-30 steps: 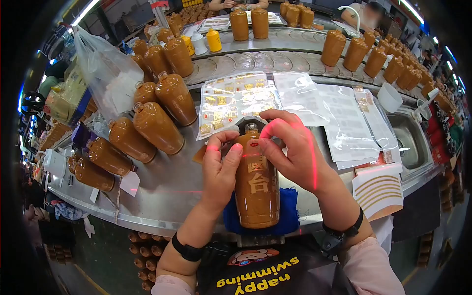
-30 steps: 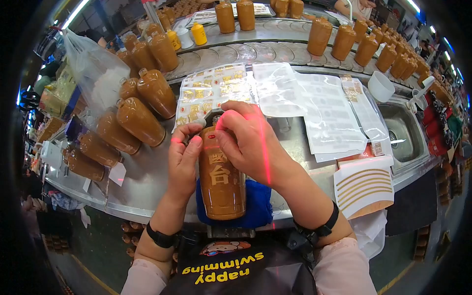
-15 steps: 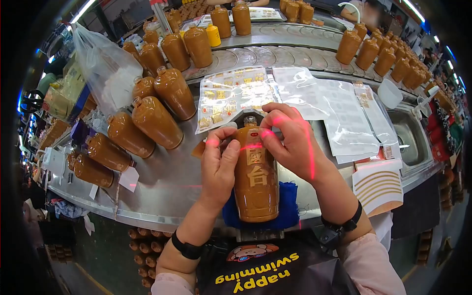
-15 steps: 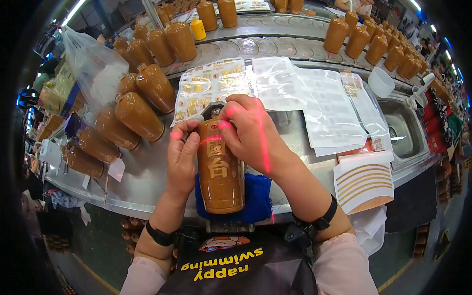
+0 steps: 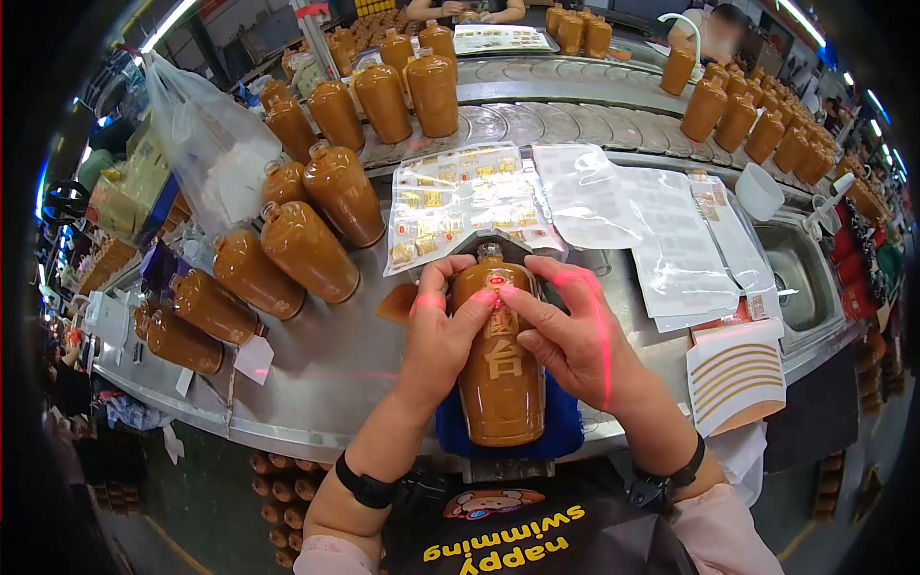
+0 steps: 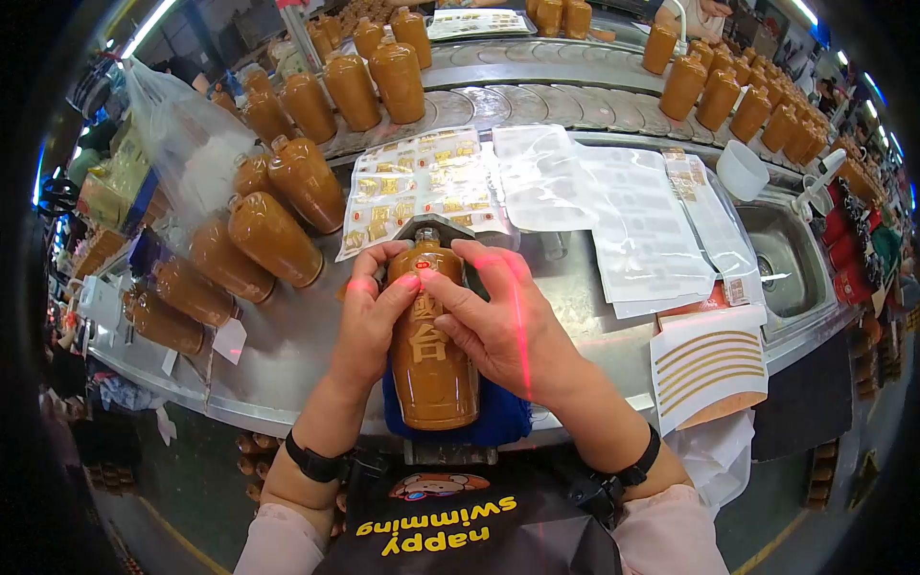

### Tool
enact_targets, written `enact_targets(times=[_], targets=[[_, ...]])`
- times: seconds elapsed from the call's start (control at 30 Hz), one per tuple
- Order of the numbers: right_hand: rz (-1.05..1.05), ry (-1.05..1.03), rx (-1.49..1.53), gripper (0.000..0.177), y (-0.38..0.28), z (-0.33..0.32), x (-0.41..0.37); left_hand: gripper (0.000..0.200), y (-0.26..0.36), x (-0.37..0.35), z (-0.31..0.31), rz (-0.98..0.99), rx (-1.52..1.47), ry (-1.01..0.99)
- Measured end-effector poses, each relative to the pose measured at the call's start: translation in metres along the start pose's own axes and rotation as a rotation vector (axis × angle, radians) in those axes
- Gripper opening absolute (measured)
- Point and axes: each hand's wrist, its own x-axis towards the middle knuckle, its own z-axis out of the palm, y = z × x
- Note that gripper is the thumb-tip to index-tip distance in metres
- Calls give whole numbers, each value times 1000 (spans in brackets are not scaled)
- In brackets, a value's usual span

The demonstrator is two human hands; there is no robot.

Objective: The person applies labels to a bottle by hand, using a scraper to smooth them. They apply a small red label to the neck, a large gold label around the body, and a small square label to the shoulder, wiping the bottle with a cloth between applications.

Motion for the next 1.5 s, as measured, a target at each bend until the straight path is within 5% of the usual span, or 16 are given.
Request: enact_targets(times=[0.53,0.8,0.97,1.1,1.2,1.5], targets=[[113,76,91,32,17,3,9,27,2,11,-8,-74,-149,-14],[94,-71,42,25,17,4,34,32,5,6,-15,114,195,-63],[189,-101,18,14,28,6,45,26,-7,17,-3,373,344,79],[-7,-83,-4,6,33,8,47,24,-10,12,-3,419,494,130],[38,-101,1,5,31,6,51,28,-13,16,-1,567,562,193],[60,-38,35,8,37,-6,47,9,6,12,3,567,532,182]])
